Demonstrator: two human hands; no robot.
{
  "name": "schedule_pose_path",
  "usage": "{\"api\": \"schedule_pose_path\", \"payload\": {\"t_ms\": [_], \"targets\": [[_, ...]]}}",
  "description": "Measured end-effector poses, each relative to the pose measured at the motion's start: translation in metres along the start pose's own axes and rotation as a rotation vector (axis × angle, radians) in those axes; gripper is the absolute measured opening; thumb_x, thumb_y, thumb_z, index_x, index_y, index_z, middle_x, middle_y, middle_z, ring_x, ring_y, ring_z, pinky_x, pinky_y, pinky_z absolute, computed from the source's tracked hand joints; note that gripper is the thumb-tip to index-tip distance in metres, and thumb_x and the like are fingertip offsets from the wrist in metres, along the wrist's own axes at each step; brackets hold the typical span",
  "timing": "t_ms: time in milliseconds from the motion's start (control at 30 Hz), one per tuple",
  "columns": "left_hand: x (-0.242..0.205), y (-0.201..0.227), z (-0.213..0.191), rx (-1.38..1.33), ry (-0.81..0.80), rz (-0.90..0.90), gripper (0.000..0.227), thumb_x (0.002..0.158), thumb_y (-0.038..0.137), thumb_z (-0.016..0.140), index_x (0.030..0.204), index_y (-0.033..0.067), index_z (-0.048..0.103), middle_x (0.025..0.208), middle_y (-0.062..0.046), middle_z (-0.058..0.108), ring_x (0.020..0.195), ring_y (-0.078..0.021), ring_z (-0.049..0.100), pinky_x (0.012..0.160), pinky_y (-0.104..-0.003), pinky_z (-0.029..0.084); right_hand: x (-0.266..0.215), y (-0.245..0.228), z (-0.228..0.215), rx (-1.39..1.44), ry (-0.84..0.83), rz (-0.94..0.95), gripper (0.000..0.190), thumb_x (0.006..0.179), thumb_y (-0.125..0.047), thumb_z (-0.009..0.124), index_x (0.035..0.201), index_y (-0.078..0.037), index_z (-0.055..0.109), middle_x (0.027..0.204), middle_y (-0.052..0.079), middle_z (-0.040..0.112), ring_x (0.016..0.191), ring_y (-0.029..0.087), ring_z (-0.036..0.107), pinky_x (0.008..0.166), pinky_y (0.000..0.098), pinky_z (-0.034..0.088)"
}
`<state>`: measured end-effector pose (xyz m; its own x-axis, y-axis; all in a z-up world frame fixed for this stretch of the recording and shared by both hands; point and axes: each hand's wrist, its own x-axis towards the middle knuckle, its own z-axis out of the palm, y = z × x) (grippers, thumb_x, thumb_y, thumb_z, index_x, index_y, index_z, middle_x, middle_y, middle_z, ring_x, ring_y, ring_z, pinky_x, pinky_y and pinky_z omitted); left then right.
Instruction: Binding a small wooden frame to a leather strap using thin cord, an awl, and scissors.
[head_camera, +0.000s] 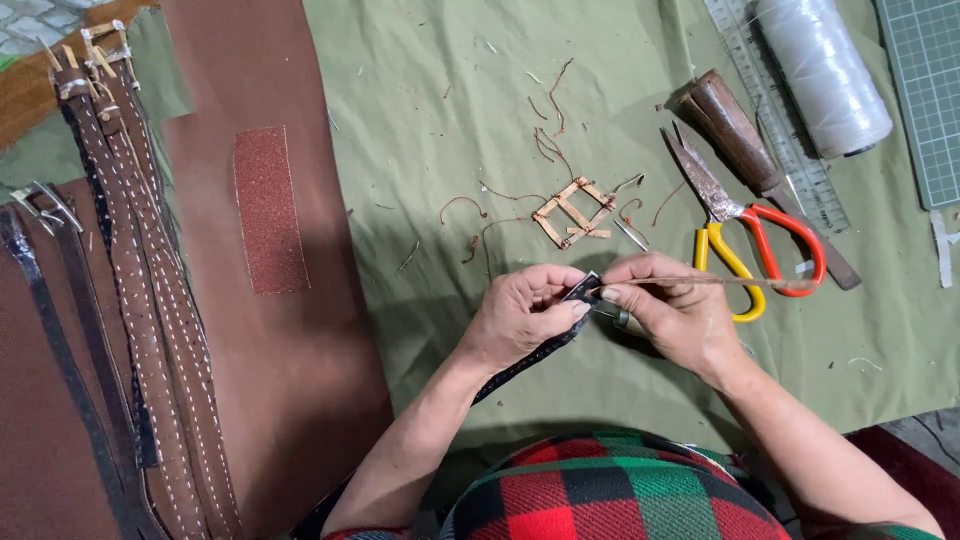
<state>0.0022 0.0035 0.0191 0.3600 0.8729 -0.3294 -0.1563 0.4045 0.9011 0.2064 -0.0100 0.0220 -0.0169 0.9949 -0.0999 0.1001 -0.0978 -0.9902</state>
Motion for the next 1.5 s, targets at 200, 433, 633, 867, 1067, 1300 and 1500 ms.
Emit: {"api": "schedule_pose_path", "payload": {"t_ms": [200,433,633,867,1067,1300,1500], "targets": [[0.001,-0.006,-0.001,-0.035,-0.017,-0.016,0.031,0.082,0.001,0.079,0.112,-0.0048,0.071,0.089,-0.011,0.077,0.073,-0.0053,0.067,0.063,-0.02,0.059,-0.002,0.002,0.004,0.035,0.022,0.01,0.012,0.085,-0.002,0.083,0.096,-0.001,0.079,0.086,0.01,0.077,0.076,0.01,0.063,0.074,0.0268,0.055],[0.001,-0.012,-0.001,-0.001,0.032,-0.024,0.034,0.083,0.003,0.079,0.115,-0.0021,0.072,0.076,-0.009,0.073,0.068,-0.0073,0.066,0.059,-0.018,0.057,-0.006,0.006,0.007,0.021,0.04,-0.024,0.013,0.088,-0.001,0.079,0.101,0.001,0.077,0.084,0.01,0.076,0.077,0.01,0.064,0.077,0.0282,0.057],[0.01,-0.027,-0.001,-0.035,0.129,0.047,0.031,0.082,0.002,0.08,0.112,-0.0018,0.074,0.092,-0.013,0.076,0.082,-0.0101,0.067,0.069,-0.027,0.059,-0.01,0.017,0.006,-0.132,0.014,-0.104,0.014,0.093,0.002,0.076,0.107,0.0,0.076,0.095,0.016,0.077,0.084,0.017,0.069,0.081,0.0368,0.057],[0.007,-0.003,-0.002,0.019,0.072,-0.1,0.025,0.086,0.014,0.078,0.11,0.0065,0.077,0.1,-0.004,0.077,0.088,-0.0038,0.065,0.084,-0.018,0.054,-0.01,0.006,0.011,-0.167,0.053,0.088,0.015,0.098,-0.001,0.072,0.112,0.002,0.071,0.1,0.013,0.073,0.084,0.015,0.066,0.081,0.0256,0.056],[0.005,0.002,-0.002,0.079,0.092,-0.061,0.023,0.086,0.019,0.076,0.108,0.0103,0.077,0.1,-0.002,0.077,0.09,-0.0043,0.066,0.085,-0.019,0.052,-0.008,0.003,0.008,-0.223,0.059,0.056,0.015,0.099,-0.002,0.074,0.113,0.001,0.071,0.103,0.012,0.072,0.089,0.015,0.065,0.085,0.0246,0.055],[0.0,0.011,-0.007,0.005,0.05,-0.072,0.024,0.087,0.014,0.076,0.11,0.0072,0.075,0.101,-0.007,0.077,0.09,-0.0101,0.071,0.09,-0.022,0.057,-0.009,0.0,0.009,-0.252,0.008,-0.088,0.015,0.101,0.002,0.071,0.115,0.003,0.069,0.109,0.012,0.072,0.099,0.016,0.065,0.094,0.0256,0.055],[0.009,-0.008,-0.006,0.002,0.034,-0.008,0.016,0.09,0.015,0.075,0.105,0.0088,0.076,0.097,-0.004,0.076,0.088,-0.0066,0.066,0.082,-0.02,0.052,-0.013,0.002,0.015,-0.276,0.049,-0.038,0.017,0.099,-0.001,0.074,0.115,0.002,0.07,0.112,0.014,0.072,0.104,0.016,0.067,0.097,0.0272,0.056]]}}
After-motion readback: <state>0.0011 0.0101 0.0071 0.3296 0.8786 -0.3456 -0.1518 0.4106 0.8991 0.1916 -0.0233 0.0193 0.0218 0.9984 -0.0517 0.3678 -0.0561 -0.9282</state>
